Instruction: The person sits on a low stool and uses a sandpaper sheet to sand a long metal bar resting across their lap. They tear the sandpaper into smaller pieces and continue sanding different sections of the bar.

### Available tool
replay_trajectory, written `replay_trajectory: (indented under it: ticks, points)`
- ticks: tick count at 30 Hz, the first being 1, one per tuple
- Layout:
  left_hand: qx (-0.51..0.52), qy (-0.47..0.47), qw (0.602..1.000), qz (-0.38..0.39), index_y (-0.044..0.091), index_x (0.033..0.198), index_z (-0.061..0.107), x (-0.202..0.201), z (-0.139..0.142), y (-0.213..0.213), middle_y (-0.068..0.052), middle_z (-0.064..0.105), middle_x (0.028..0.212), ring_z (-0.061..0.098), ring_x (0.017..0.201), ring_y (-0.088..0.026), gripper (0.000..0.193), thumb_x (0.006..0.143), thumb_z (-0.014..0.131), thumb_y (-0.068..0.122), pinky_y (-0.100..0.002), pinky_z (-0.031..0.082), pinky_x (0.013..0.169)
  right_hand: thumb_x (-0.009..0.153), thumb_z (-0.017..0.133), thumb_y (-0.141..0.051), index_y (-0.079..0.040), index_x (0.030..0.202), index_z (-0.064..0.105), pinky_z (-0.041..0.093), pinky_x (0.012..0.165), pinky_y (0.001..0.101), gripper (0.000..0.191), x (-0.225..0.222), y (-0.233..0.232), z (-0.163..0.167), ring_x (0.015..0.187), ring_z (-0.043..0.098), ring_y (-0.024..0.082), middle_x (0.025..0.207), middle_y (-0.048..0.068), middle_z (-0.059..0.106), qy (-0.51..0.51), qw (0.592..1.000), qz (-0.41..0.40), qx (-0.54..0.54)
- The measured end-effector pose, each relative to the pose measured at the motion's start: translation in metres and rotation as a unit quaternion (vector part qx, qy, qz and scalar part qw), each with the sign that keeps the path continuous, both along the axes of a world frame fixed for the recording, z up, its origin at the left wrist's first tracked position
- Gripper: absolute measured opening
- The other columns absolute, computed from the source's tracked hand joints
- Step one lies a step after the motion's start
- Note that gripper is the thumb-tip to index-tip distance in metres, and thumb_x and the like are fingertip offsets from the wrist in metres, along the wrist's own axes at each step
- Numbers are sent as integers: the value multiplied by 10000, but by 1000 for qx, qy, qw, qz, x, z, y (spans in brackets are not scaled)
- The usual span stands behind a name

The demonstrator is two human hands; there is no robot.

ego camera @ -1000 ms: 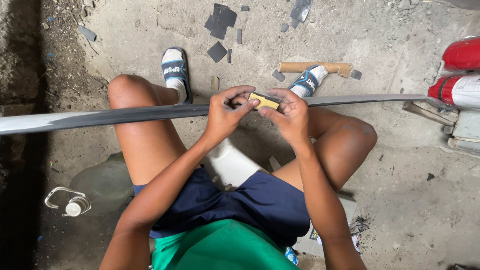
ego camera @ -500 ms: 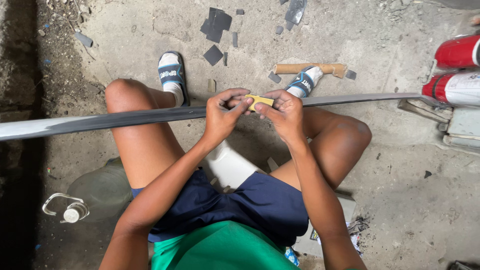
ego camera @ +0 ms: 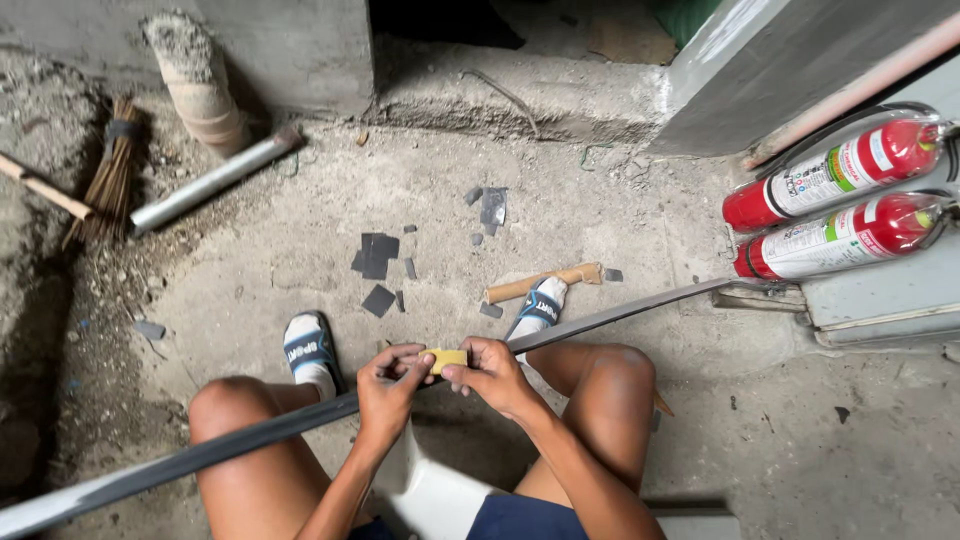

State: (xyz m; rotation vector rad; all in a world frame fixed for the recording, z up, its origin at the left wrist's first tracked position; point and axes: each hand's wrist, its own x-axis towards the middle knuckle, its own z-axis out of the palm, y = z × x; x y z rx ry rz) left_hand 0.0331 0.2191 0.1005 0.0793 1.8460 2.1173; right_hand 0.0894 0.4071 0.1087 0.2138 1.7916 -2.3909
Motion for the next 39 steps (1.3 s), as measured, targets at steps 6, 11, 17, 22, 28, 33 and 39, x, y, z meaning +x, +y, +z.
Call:
replay_trajectory:
  ticks: [6,11,17,22,28,33,39]
  points:
    - [-24,-14,988,-152,-12,1175,691,-15,6,-10,-58,753,829,702,710,-108,314,882,744,91,-258,572,678,905,761,-64,-51,925,666,484,591,223,98,6,7,-9,670,593,51,817,9,693,6,1000,2,29]
    - [-130,178,941,-257,-7,965,738,-13,14,-15,-84,743,757,697,665,-151,205,996,631,166,-311,553,645,881,757,-25,-34,962,677,518,558,241,115,5,9,-11,671,638,66,819,17,714,8,997,-13,73]
    - [-163,244,946,-141,-10,1011,731,10,22,-8,-186,690,796,642,660,-289,206,987,669,185,-372,499,655,972,654,-41,-7,1049,690,542,606,231,91,5,14,-2,718,659,61,870,20,720,26,994,48,90]
    - [-149,295,938,-110,-6,1034,714,16,36,-6,-189,681,834,641,702,-281,156,969,664,127,-357,505,661,970,637,-70,1,1008,678,526,572,227,91,6,6,12,676,646,64,816,24,700,15,980,39,194]
    - [-82,70,969,-223,11,927,699,4,26,-10,-18,640,707,565,621,-73,280,1038,606,251,-281,469,563,1005,643,-120,-6,1007,656,515,590,226,115,7,-3,13,688,649,67,810,20,687,17,993,42,109]
    - [-120,94,965,-213,6,830,654,7,11,-14,9,583,643,520,600,-59,393,1066,591,315,-253,432,549,1017,643,-168,-5,1092,705,511,600,218,190,12,6,13,684,627,50,816,1,683,15,987,96,126]
    - [111,-38,959,-257,46,877,655,5,5,-7,30,601,757,531,643,-62,376,1037,596,381,-258,461,583,1007,702,-231,5,1034,734,448,523,233,239,20,9,11,593,536,59,734,0,641,22,999,34,17]
